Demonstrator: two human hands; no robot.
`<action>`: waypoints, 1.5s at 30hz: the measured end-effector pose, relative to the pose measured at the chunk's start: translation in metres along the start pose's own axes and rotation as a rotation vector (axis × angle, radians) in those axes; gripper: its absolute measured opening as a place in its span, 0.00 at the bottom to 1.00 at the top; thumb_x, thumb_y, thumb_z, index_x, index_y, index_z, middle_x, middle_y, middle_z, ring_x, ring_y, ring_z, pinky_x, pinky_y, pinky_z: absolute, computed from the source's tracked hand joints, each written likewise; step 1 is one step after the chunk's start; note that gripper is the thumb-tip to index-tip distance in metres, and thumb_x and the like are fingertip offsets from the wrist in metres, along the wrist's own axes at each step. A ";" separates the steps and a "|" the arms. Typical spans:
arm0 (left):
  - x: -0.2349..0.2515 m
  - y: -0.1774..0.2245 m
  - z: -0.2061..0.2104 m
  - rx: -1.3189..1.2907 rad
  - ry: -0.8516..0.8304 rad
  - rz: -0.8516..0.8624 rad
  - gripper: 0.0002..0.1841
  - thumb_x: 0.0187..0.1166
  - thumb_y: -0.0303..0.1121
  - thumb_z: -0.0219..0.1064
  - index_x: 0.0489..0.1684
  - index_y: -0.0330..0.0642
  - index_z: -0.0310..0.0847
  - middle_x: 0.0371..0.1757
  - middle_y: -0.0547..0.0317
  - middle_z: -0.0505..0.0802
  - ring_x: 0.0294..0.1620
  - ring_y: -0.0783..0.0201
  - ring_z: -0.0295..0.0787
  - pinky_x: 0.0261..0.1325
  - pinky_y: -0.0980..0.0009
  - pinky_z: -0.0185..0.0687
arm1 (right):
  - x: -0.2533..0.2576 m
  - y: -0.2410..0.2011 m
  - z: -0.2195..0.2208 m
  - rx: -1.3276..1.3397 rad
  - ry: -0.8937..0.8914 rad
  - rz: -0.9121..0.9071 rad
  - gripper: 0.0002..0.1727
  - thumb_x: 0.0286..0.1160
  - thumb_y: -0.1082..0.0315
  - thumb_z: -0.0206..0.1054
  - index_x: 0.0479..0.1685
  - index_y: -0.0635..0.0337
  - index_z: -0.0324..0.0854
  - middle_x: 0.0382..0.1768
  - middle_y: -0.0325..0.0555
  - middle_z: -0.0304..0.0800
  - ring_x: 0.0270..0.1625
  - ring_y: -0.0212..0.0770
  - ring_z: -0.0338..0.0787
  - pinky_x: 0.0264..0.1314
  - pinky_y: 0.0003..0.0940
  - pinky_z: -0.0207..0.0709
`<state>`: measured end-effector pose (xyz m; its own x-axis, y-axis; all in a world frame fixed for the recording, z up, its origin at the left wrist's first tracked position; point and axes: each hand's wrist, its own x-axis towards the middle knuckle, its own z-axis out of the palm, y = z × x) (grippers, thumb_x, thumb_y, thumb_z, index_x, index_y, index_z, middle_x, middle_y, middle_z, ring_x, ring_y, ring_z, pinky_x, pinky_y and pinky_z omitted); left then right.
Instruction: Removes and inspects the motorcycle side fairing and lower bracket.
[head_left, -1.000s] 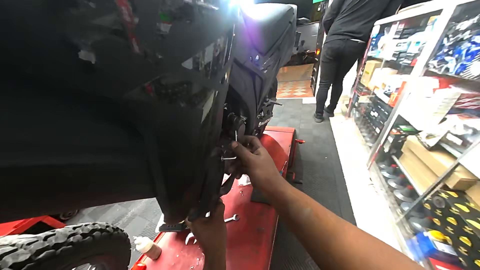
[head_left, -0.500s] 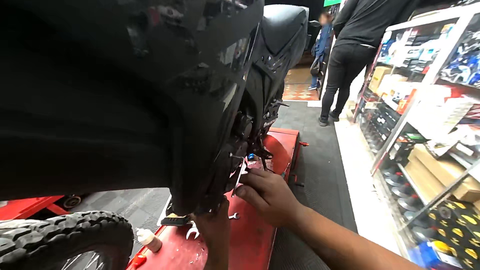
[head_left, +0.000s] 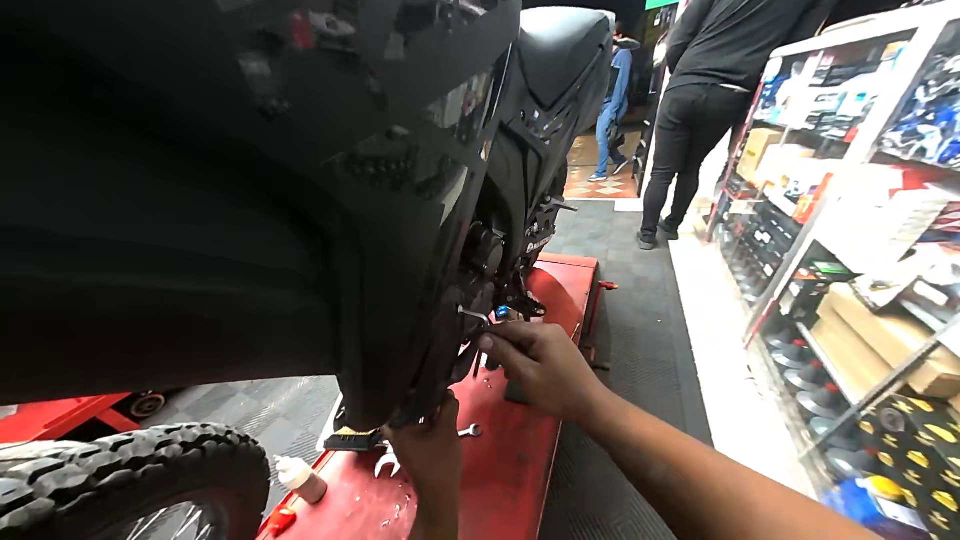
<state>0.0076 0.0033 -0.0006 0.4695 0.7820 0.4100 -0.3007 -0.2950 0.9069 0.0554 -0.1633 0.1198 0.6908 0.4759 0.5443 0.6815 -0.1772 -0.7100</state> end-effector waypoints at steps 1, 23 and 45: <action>0.000 -0.001 0.000 0.004 0.001 0.005 0.36 0.52 0.20 0.86 0.66 0.30 0.74 0.50 0.52 0.92 0.46 0.66 0.93 0.51 0.66 0.93 | -0.003 -0.006 0.000 -0.010 -0.019 -0.041 0.20 0.89 0.48 0.58 0.44 0.48 0.93 0.28 0.29 0.90 0.29 0.27 0.86 0.34 0.31 0.84; 0.000 -0.002 0.000 -0.014 -0.020 0.039 0.33 0.53 0.18 0.85 0.62 0.30 0.76 0.46 0.54 0.93 0.46 0.67 0.93 0.51 0.66 0.94 | 0.017 0.006 -0.013 0.022 -0.008 0.004 0.13 0.79 0.63 0.62 0.53 0.47 0.91 0.31 0.32 0.92 0.30 0.29 0.88 0.34 0.37 0.85; 0.002 -0.008 -0.001 0.003 -0.052 0.059 0.27 0.57 0.19 0.84 0.58 0.32 0.80 0.45 0.54 0.94 0.46 0.63 0.95 0.54 0.62 0.94 | 0.011 -0.007 -0.013 0.149 -0.002 -0.118 0.15 0.76 0.70 0.72 0.61 0.55 0.87 0.34 0.36 0.93 0.30 0.30 0.90 0.34 0.31 0.88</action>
<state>0.0105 0.0074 -0.0074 0.4934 0.7334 0.4676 -0.3268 -0.3419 0.8811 0.0614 -0.1678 0.1362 0.6076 0.4873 0.6272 0.7144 0.0099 -0.6997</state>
